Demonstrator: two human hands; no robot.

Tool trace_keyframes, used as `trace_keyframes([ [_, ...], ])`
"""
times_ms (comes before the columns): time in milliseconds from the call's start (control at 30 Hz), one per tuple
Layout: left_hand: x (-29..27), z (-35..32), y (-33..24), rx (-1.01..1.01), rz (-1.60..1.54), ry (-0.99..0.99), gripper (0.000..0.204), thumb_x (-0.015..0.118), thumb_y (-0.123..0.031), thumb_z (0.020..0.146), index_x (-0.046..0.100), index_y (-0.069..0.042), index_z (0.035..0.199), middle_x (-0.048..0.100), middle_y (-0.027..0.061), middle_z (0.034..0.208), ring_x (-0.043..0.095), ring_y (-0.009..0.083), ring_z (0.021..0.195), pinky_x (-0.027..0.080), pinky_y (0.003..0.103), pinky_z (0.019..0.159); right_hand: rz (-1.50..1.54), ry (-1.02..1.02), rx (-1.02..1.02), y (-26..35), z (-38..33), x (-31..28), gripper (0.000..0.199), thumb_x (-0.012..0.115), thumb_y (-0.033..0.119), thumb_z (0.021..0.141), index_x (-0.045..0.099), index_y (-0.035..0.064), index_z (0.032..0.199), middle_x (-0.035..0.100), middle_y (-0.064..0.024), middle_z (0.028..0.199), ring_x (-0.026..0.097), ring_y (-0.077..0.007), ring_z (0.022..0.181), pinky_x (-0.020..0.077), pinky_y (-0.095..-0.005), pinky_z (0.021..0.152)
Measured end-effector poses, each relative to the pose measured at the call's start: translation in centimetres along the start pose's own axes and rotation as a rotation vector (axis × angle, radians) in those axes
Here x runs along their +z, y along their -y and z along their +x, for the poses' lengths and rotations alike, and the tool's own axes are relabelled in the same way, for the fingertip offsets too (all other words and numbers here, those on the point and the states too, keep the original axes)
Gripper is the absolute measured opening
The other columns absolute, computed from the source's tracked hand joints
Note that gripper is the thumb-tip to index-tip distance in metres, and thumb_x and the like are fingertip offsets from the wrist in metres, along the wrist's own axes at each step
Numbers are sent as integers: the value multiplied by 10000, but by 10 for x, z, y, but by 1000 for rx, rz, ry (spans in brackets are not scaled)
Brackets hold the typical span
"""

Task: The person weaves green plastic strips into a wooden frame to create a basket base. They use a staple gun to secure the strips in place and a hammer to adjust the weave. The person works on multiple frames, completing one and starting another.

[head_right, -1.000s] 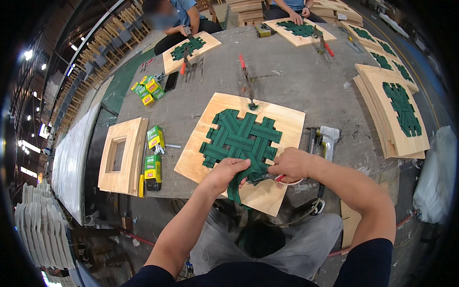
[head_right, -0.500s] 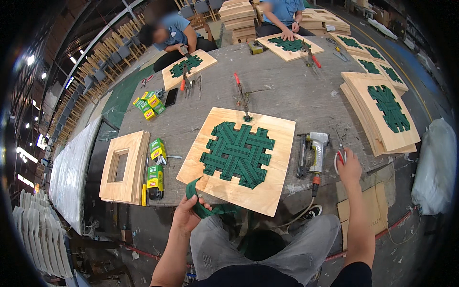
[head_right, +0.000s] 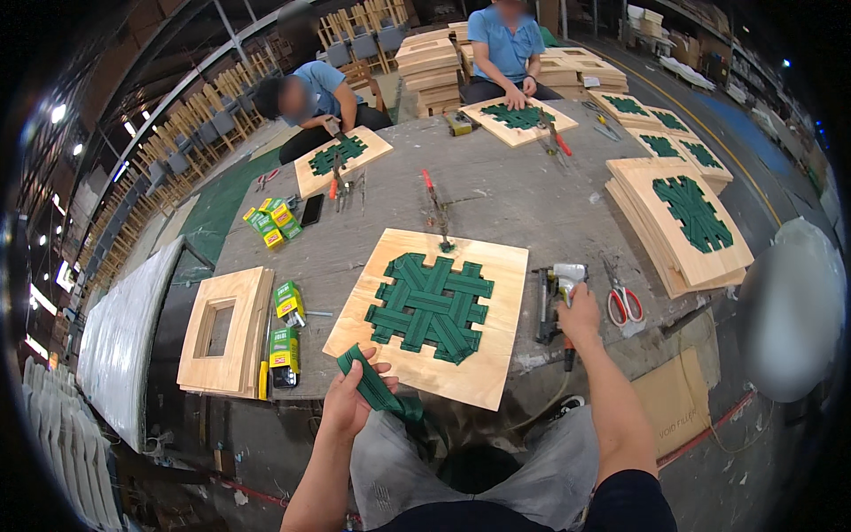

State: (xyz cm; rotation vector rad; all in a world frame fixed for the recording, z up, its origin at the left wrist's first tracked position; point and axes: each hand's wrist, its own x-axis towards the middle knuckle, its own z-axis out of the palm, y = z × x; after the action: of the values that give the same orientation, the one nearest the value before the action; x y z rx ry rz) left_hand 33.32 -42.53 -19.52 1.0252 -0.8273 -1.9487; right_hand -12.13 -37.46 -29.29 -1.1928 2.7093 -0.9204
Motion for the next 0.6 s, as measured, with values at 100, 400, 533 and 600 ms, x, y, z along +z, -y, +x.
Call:
trace_keyframes([
  [100,0,21,-9,33,76,11,438,448,-298,1128,476,-24,1468,672,177,1216,713,323,1038,592,461,922,-146,-63,-17,-28,24,-24,349,763,184,861,537,60,1096,616,-202,1074,625,-437,1004,497,-546,848],
  [400,-70,178,-32,664,1668,-71,463,518,-278,1071,541,-33,1463,542,171,1501,492,393,1397,335,569,1194,37,-18,-354,102,118,-18,280,704,272,956,687,35,1103,715,-183,1011,701,-366,961,547,-471,821],
  [533,-76,199,0,650,1798,10,530,581,-237,1017,495,-149,1533,381,96,1649,291,415,1538,213,576,1257,192,166,-352,183,169,34,344,649,310,992,699,12,1156,745,-180,995,714,-341,958,543,-448,841],
  [600,-79,196,-2,634,1784,29,560,604,-218,997,484,-158,1541,390,105,1642,302,430,1528,219,581,1254,283,290,-322,220,203,76,371,623,317,1002,694,6,1192,747,-186,1032,712,-351,982,541,-446,855],
])
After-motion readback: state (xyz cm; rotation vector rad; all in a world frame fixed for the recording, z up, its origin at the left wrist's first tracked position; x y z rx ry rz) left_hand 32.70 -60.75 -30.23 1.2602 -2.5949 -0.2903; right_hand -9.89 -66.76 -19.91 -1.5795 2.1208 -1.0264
